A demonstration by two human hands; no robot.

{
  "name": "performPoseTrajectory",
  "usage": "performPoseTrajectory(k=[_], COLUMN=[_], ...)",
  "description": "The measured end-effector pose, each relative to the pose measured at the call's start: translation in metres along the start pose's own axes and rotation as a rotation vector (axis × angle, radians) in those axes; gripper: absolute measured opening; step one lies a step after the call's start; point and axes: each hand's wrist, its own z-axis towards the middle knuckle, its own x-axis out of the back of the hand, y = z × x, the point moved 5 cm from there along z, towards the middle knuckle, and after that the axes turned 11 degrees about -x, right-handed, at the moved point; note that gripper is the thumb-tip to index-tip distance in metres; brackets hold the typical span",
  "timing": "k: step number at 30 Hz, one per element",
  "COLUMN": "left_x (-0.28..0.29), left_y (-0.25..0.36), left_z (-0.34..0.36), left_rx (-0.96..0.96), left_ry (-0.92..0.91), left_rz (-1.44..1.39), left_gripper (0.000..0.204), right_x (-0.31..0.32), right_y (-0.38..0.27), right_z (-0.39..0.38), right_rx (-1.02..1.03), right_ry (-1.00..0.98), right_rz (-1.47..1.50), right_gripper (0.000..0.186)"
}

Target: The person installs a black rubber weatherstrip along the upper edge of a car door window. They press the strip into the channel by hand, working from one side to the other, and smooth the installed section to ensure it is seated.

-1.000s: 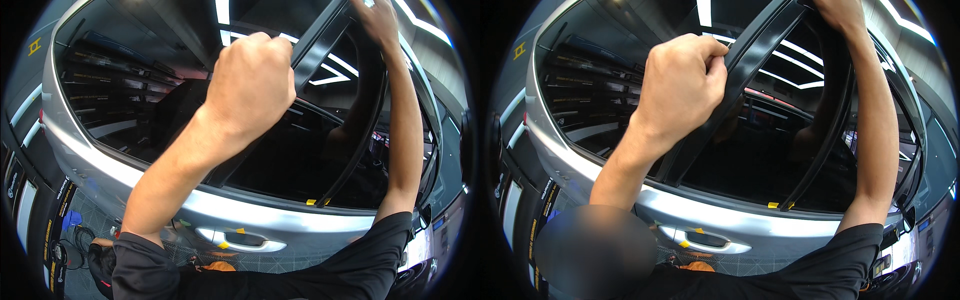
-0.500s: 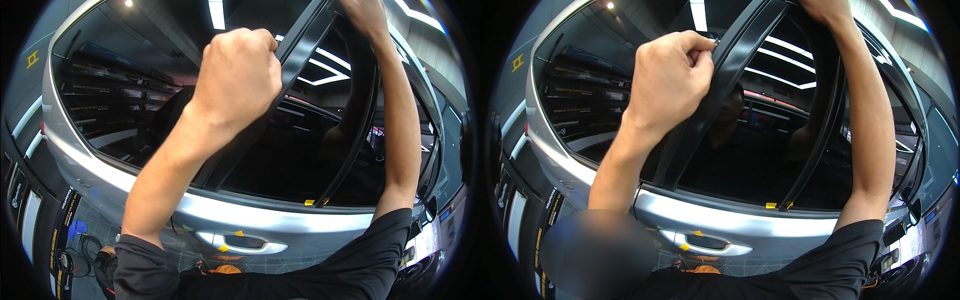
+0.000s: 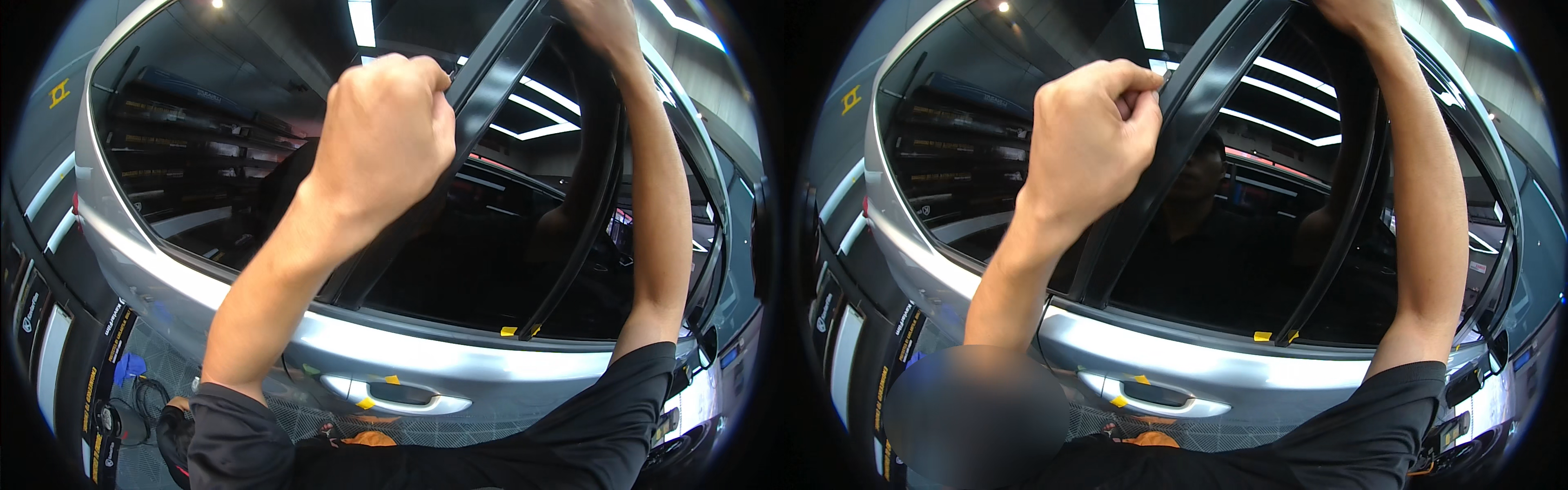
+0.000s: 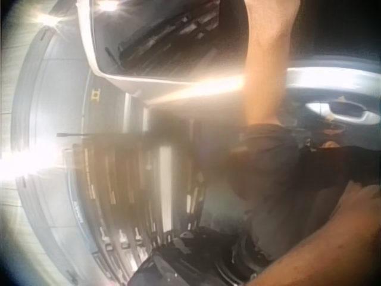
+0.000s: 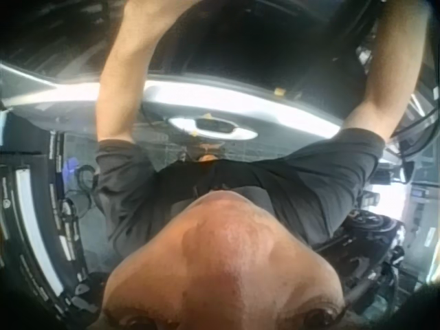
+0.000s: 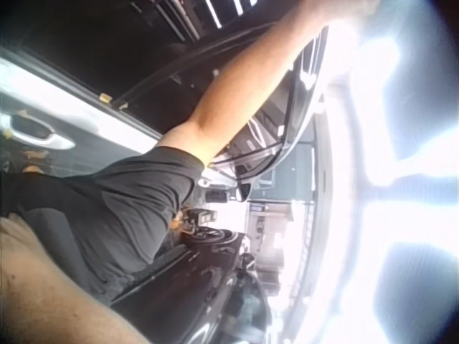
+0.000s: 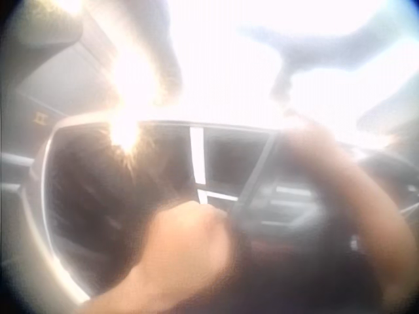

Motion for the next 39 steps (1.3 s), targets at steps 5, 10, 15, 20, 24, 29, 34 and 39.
performPoseTrajectory(k=[5,10,15,20,24,29,34,39], left_x=[0.001,0.005,0.003,0.004,0.004,0.002,0.012,0.006], left_y=[0.002,0.000,0.004,0.005,0.004,0.007,-0.005,0.001], left_z=[-0.004,-0.009,-0.010,-0.010,-0.011,-0.011,-0.014,-0.016], left_rx=[0.021,0.104,0.018,-0.004,0.007,-0.068,0.160,0.065], left_ry=[0.044,0.130,0.042,0.063,0.052,0.011,0.110,0.038], left_rz=[0.005,0.005,0.026,0.032,0.060,0.007,0.060,-0.006], left_gripper=[0.012,0.010,0.010,0.009,0.009,0.009,0.010,0.007], right_x=[0.008,0.012,0.017,0.024,0.032,0.032,0.021,0.008], right_y=[-0.004,-0.009,-0.016,-0.024,-0.033,-0.036,-0.008,0.026], right_z=[0.003,0.004,0.004,0.006,0.007,0.008,0.014,0.015], right_rx=[-0.008,-0.020,-0.043,-0.064,-0.075,-0.090,-0.111,-0.138], right_ry=[-0.039,-0.104,-0.190,-0.288,-0.372,-0.448,-0.250,0.037], right_rz=[-0.033,-0.070,-0.119,-0.179,-0.220,-0.229,0.053,0.374], right_gripper=[0.021,0.023,0.026,0.029,0.032,0.035,0.039,0.036])
